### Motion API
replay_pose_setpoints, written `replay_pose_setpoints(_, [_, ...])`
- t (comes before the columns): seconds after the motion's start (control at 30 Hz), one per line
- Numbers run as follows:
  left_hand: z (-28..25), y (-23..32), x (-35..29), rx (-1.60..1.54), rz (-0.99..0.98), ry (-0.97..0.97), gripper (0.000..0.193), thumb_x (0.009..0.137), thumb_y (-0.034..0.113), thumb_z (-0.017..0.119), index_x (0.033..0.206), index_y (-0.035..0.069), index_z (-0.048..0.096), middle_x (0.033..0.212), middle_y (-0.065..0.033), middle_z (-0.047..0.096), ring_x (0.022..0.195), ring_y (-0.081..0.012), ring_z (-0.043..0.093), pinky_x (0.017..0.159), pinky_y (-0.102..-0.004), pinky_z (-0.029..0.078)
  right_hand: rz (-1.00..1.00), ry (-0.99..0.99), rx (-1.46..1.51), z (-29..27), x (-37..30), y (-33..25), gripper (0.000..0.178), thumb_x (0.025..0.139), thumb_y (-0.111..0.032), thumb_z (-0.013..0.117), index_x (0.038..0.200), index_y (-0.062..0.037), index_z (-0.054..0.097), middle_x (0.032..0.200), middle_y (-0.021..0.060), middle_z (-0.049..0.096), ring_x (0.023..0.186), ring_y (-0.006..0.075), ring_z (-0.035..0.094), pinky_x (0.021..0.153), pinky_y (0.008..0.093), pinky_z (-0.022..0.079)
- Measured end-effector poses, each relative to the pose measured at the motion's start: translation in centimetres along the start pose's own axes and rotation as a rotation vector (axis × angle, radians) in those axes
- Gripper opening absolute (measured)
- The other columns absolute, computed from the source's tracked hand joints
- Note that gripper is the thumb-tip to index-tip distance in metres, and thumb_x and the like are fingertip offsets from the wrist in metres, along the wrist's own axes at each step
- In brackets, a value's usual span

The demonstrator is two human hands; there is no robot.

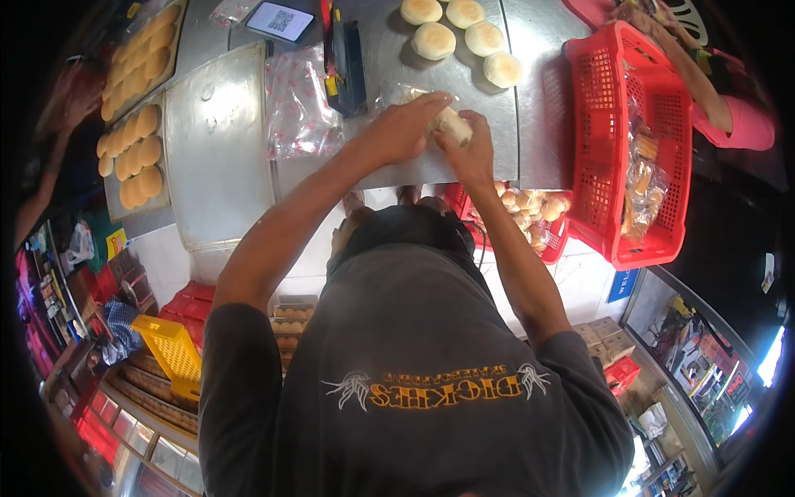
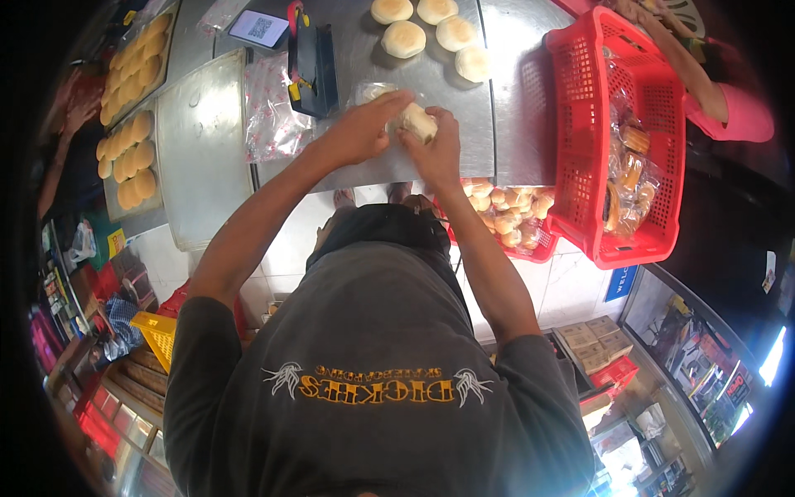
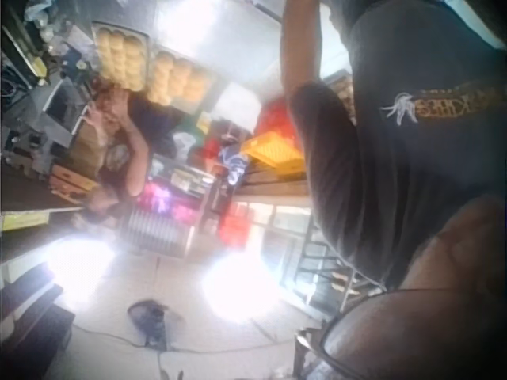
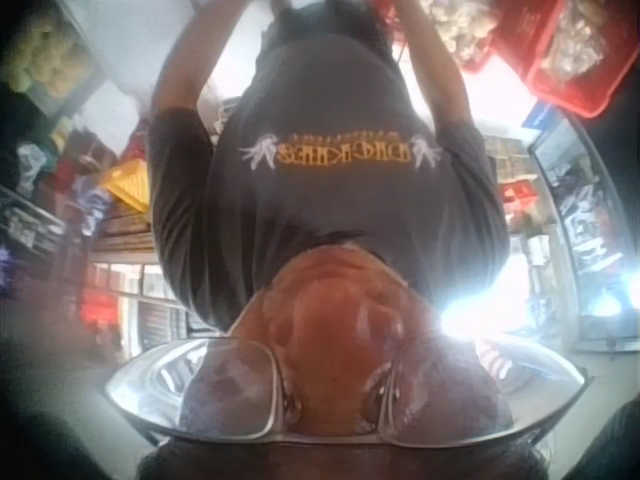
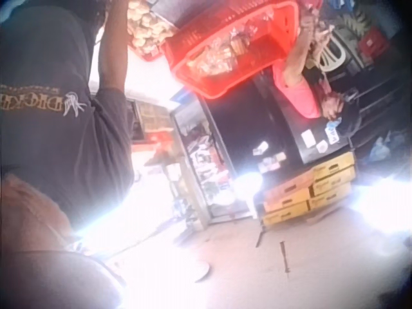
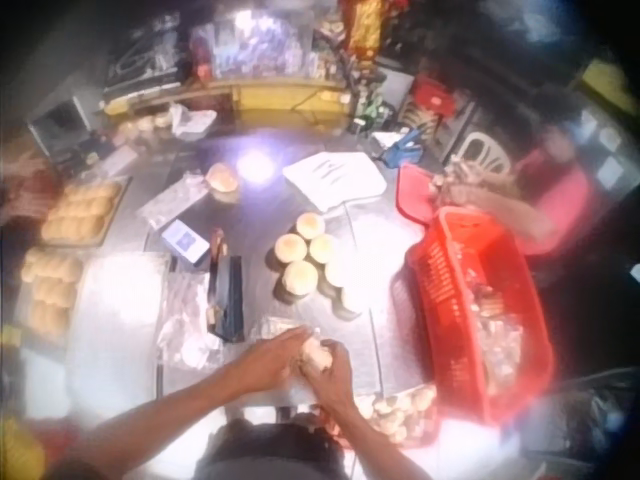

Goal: The person places round buns into clear plastic bags, seals them, and places them into red baskets. They repeatedly retrieve buns from a metal tray, pack them into bags, and organize the packaged buns into baskets on the counter.

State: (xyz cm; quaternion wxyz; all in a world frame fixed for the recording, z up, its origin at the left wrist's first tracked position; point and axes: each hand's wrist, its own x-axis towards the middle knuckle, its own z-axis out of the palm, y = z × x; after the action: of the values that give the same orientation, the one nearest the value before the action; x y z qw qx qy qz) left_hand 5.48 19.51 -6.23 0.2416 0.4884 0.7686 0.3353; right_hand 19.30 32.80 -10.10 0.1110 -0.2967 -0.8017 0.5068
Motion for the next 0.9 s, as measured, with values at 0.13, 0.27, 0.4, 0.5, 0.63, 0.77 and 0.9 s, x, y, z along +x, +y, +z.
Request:
replay_pose_setpoints(0.13, [-1.4, 1.7, 1.9, 0.051, -0.028, -0.067, 0.071, 0.079, -0.002, 0.063, 0.148, 0.004, 0.048, 0.151, -0.0193, 0.051, 0.137, -0.0362, 0.052, 0.113, -0.0425, 0.044, -0.38, 0.042, -0.2, -1.3, -0.3, -2.4, 0.067, 0.076, -0.008, 0.084, 0.137, -0.003, 0.055, 0.141, 0.0238, 0.052, 0.13, 0.0418, 0.051, 0.108, 0.0473, 0.044])
replay_pose_setpoints(0.27, [-1.9, 2.7, 2.8, 0.088, 0.051, -0.144, 0.069, 0.078, -0.003, 0.064, 0.146, 0.002, 0.049, 0.148, -0.0199, 0.053, 0.136, -0.0367, 0.052, 0.113, -0.0433, 0.043, -0.641, -0.009, -0.42, -3.2, -0.9, -1.7, 0.068, 0.076, -0.001, 0.082, 0.139, -0.0086, 0.057, 0.143, 0.0227, 0.053, 0.129, 0.0423, 0.053, 0.106, 0.0463, 0.047])
replay_pose_setpoints(0.4, [-1.5, 4.6, 2.0, -0.039, 0.192, -0.151, 0.069, 0.078, -0.006, 0.061, 0.145, 0.004, 0.05, 0.148, -0.0173, 0.054, 0.127, -0.0366, 0.059, 0.104, -0.0449, 0.051, -0.473, -0.085, -0.372, -4.5, -2.4, -3.3, 0.059, 0.08, 0.003, 0.077, 0.136, -0.0044, 0.06, 0.144, 0.0208, 0.055, 0.12, 0.0362, 0.062, 0.102, 0.0413, 0.051])
replay_pose_setpoints(0.5, [-2.3, 7.6, 0.8, -0.154, 0.152, -0.223, 0.07, 0.078, -0.008, 0.059, 0.145, 0.008, 0.051, 0.149, -0.0135, 0.054, 0.117, -0.0354, 0.066, 0.092, -0.0452, 0.057, 0.072, 0.009, 0.431, -3.3, -2.2, -2.1, 0.062, 0.08, -0.002, 0.078, 0.139, -0.0027, 0.059, 0.138, 0.018, 0.059, 0.122, 0.0324, 0.06, 0.1, 0.0438, 0.051])
replay_pose_setpoints(0.63, [-1.0, 6.8, -1.4, -0.198, 0.102, -0.096, 0.067, 0.078, -0.009, 0.058, 0.142, 0.011, 0.055, 0.151, -0.0098, 0.053, 0.108, -0.0342, 0.07, 0.084, -0.0453, 0.059, 0.217, 0.107, 0.4, -2.7, -2.4, -1.9, 0.06, 0.083, -0.002, 0.076, 0.14, -0.0008, 0.057, 0.14, 0.0182, 0.058, 0.122, 0.0326, 0.061, 0.1, 0.042, 0.052])
replay_pose_setpoints(0.77, [0.3, 4.0, -2.4, -0.04, 0.086, 0.049, 0.058, 0.08, -0.008, 0.059, 0.135, 0.011, 0.059, 0.154, -0.0093, 0.05, 0.109, -0.0345, 0.069, 0.085, -0.0464, 0.059, -0.334, 0.132, -0.174, -1.4, -2.7, 0.9, 0.063, 0.081, -0.001, 0.076, 0.141, -0.0023, 0.057, 0.142, 0.0203, 0.056, 0.127, 0.0371, 0.058, 0.104, 0.0449, 0.05])
replay_pose_setpoints(0.9, [-1.2, 5.2, -2.2, 0.277, -0.083, -0.04, 0.047, 0.082, -0.005, 0.062, 0.128, 0.005, 0.062, 0.155, -0.0106, 0.048, 0.112, -0.0349, 0.067, 0.088, -0.0475, 0.058, -0.409, -0.014, -0.323, -2.0, -2.6, 0.3, 0.063, 0.079, 0.0, 0.077, 0.14, -0.0036, 0.057, 0.145, 0.0214, 0.053, 0.132, 0.0434, 0.052, 0.107, 0.0479, 0.048])
